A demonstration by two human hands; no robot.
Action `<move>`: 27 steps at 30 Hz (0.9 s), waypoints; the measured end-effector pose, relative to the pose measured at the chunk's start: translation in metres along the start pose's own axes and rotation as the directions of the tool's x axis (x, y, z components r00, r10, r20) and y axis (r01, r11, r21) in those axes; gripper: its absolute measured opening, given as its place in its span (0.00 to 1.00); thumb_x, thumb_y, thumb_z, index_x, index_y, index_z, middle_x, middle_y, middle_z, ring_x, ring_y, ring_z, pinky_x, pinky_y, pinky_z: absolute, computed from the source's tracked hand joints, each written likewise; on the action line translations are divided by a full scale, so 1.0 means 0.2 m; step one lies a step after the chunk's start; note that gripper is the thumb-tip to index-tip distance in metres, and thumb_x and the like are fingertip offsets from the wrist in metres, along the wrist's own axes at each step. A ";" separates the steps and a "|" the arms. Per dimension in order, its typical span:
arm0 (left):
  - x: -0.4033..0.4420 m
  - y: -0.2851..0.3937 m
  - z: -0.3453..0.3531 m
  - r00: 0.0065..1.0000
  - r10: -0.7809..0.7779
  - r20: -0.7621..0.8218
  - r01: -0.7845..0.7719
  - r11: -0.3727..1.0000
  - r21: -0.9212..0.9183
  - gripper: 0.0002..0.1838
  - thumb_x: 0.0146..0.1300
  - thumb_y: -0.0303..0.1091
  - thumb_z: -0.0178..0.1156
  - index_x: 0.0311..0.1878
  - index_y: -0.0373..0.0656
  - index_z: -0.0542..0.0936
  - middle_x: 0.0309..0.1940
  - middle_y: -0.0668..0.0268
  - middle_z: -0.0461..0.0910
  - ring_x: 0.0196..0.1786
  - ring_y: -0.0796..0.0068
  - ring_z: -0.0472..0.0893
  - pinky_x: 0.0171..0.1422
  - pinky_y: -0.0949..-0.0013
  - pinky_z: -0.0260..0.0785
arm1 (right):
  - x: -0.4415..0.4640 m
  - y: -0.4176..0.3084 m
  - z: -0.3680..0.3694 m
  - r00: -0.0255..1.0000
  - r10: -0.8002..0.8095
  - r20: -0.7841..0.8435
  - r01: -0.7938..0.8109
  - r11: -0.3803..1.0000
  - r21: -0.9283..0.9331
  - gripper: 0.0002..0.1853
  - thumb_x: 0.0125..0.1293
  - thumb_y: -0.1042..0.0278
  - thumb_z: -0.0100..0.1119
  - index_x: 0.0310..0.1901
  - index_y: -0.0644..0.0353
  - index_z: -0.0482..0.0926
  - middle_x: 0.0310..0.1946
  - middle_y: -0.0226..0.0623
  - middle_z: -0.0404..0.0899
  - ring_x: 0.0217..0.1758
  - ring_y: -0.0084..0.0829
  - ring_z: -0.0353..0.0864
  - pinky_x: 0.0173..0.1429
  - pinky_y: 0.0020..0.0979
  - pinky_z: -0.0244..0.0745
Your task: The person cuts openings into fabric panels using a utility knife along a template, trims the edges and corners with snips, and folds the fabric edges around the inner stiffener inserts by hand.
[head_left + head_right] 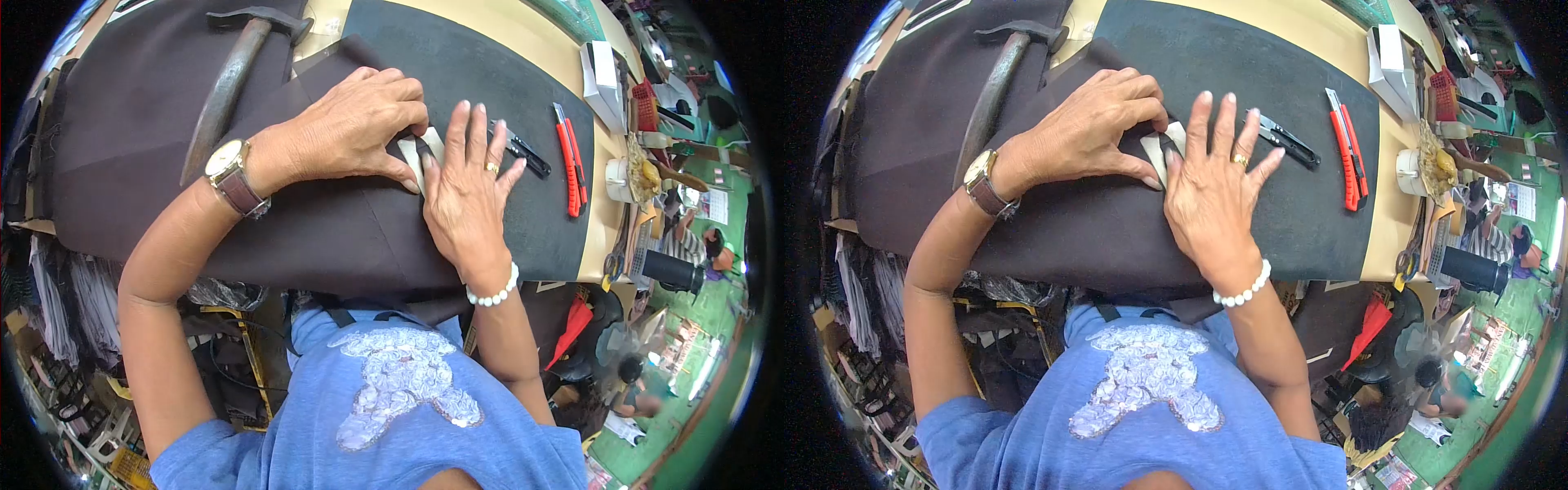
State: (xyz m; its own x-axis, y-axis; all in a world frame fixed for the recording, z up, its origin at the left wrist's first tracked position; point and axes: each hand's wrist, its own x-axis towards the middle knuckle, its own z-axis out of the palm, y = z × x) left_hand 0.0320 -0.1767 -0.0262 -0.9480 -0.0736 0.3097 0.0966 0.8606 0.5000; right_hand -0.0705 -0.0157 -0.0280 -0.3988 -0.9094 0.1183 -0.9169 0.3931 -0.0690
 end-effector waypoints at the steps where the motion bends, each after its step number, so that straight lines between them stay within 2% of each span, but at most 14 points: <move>1: 0.00 0.00 0.00 1.000 0.003 -0.010 -0.003 1.000 0.003 0.27 0.41 0.50 0.72 0.39 0.42 0.77 0.41 0.63 0.73 0.48 0.63 0.72 0.56 0.62 0.62 | 0.03 0.00 0.01 1.000 -0.015 -0.009 0.015 1.000 0.003 0.35 0.67 0.56 0.44 0.71 0.61 0.46 0.70 0.55 0.47 0.73 0.61 0.42 0.64 0.72 0.38; 6: -0.06 0.02 0.01 0.998 0.028 -0.061 -0.027 0.999 0.026 0.29 0.43 0.51 0.71 0.43 0.41 0.76 0.46 0.61 0.72 0.53 0.61 0.71 0.61 0.60 0.60 | 0.03 0.02 0.03 0.999 -0.023 -0.029 0.023 1.000 0.009 0.37 0.67 0.51 0.46 0.71 0.58 0.47 0.70 0.53 0.48 0.73 0.59 0.42 0.64 0.72 0.38; 8: -0.08 0.02 0.02 0.993 0.063 -0.105 -0.057 0.997 0.055 0.30 0.44 0.51 0.70 0.45 0.42 0.75 0.48 0.60 0.72 0.56 0.60 0.71 0.63 0.59 0.60 | -0.03 0.04 0.00 1.000 -0.027 0.008 0.027 0.999 -0.020 0.39 0.66 0.48 0.48 0.72 0.57 0.46 0.71 0.51 0.47 0.73 0.58 0.42 0.64 0.73 0.37; 12: -0.10 0.04 0.01 0.997 0.037 -0.073 -0.032 0.997 0.074 0.32 0.44 0.51 0.70 0.49 0.40 0.74 0.50 0.59 0.72 0.58 0.58 0.70 0.65 0.57 0.59 | -0.16 0.10 -0.05 0.998 -0.035 0.042 0.035 0.999 0.017 0.43 0.64 0.43 0.50 0.72 0.55 0.45 0.72 0.50 0.45 0.74 0.57 0.40 0.64 0.73 0.36; 14: -0.11 0.05 0.01 0.997 0.036 -0.067 -0.030 0.996 0.089 0.34 0.45 0.52 0.70 0.51 0.39 0.74 0.52 0.59 0.72 0.59 0.58 0.70 0.66 0.55 0.58 | -0.18 0.13 -0.10 0.992 -0.072 0.105 0.066 0.996 0.063 0.48 0.60 0.39 0.54 0.72 0.58 0.44 0.72 0.50 0.44 0.74 0.58 0.40 0.65 0.71 0.35; 17: -0.15 0.15 0.02 0.986 -0.066 -0.156 0.100 0.971 0.219 0.37 0.43 0.52 0.70 0.54 0.39 0.73 0.56 0.58 0.71 0.64 0.58 0.67 0.70 0.50 0.54 | -0.10 0.19 -0.20 0.972 -0.135 0.191 0.099 0.977 0.190 0.51 0.57 0.41 0.59 0.71 0.64 0.45 0.71 0.50 0.47 0.74 0.57 0.40 0.68 0.66 0.37; 18: -0.16 0.21 0.01 0.975 -0.083 -0.205 0.142 0.946 0.293 0.35 0.44 0.50 0.70 0.54 0.39 0.73 0.55 0.57 0.72 0.64 0.58 0.67 0.70 0.49 0.53 | -0.05 0.19 -0.19 0.980 -0.182 0.077 0.169 0.974 0.152 0.46 0.57 0.45 0.61 0.68 0.67 0.54 0.67 0.53 0.56 0.72 0.54 0.50 0.70 0.56 0.46; 20: -0.18 0.37 0.01 0.952 -0.022 -0.304 0.166 0.875 0.456 0.27 0.47 0.45 0.69 0.48 0.40 0.77 0.50 0.58 0.75 0.57 0.60 0.73 0.65 0.51 0.60 | 0.12 0.20 -0.14 0.950 -0.311 -0.016 0.286 0.851 0.440 0.37 0.57 0.50 0.62 0.61 0.69 0.65 0.58 0.53 0.69 0.64 0.49 0.64 0.67 0.44 0.59; 21: -0.19 0.44 0.05 0.929 0.003 -0.369 0.159 0.899 0.409 0.23 0.48 0.44 0.69 0.45 0.40 0.78 0.46 0.59 0.76 0.53 0.62 0.74 0.61 0.53 0.63 | 0.20 0.14 -0.16 0.945 -0.323 -0.059 0.323 0.880 0.347 0.30 0.57 0.54 0.61 0.55 0.69 0.71 0.48 0.50 0.75 0.53 0.47 0.73 0.59 0.38 0.67; 22: -0.20 0.52 0.11 0.903 0.021 -0.430 0.148 0.922 0.357 0.20 0.49 0.42 0.68 0.41 0.41 0.79 0.43 0.61 0.78 0.49 0.64 0.76 0.58 0.54 0.66 | 0.26 0.08 -0.19 0.949 -0.315 0.010 0.288 0.879 0.380 0.25 0.56 0.57 0.63 0.50 0.66 0.73 0.46 0.48 0.75 0.49 0.46 0.74 0.54 0.40 0.70; 24: -0.19 0.66 0.27 0.831 0.060 -0.553 0.085 0.969 0.233 0.18 0.49 0.45 0.68 0.37 0.42 0.80 0.38 0.63 0.79 0.43 0.67 0.77 0.51 0.58 0.70 | 0.34 -0.01 -0.18 0.918 -0.388 0.084 0.339 0.877 0.340 0.19 0.56 0.61 0.64 0.44 0.64 0.75 0.41 0.46 0.77 0.44 0.45 0.77 0.47 0.38 0.71; 26: -0.16 0.76 0.41 0.867 0.046 -0.496 0.063 0.977 0.202 0.24 0.48 0.50 0.68 0.42 0.42 0.79 0.43 0.61 0.78 0.48 0.64 0.76 0.55 0.55 0.67 | 0.42 -0.08 -0.13 0.850 -0.452 0.270 0.258 0.805 0.535 0.14 0.55 0.63 0.64 0.37 0.64 0.76 0.31 0.46 0.78 0.37 0.47 0.78 0.42 0.39 0.72; 27: -0.13 0.78 0.44 0.889 -0.003 -0.458 0.091 0.981 0.170 0.27 0.48 0.52 0.68 0.45 0.42 0.78 0.47 0.59 0.77 0.52 0.62 0.75 0.58 0.53 0.64 | 0.46 -0.10 -0.14 0.833 -0.505 0.226 0.319 0.772 0.549 0.11 0.56 0.65 0.62 0.35 0.65 0.76 0.25 0.48 0.78 0.31 0.45 0.79 0.39 0.38 0.72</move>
State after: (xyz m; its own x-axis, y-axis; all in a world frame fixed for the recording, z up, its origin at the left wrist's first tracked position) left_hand 0.0456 0.0045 -0.0273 -0.7038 -0.2988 0.6445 -0.0428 0.9235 0.3813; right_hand -0.0887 -0.1033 0.0122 0.1341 -0.9869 -0.0900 -0.8263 -0.0613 -0.5599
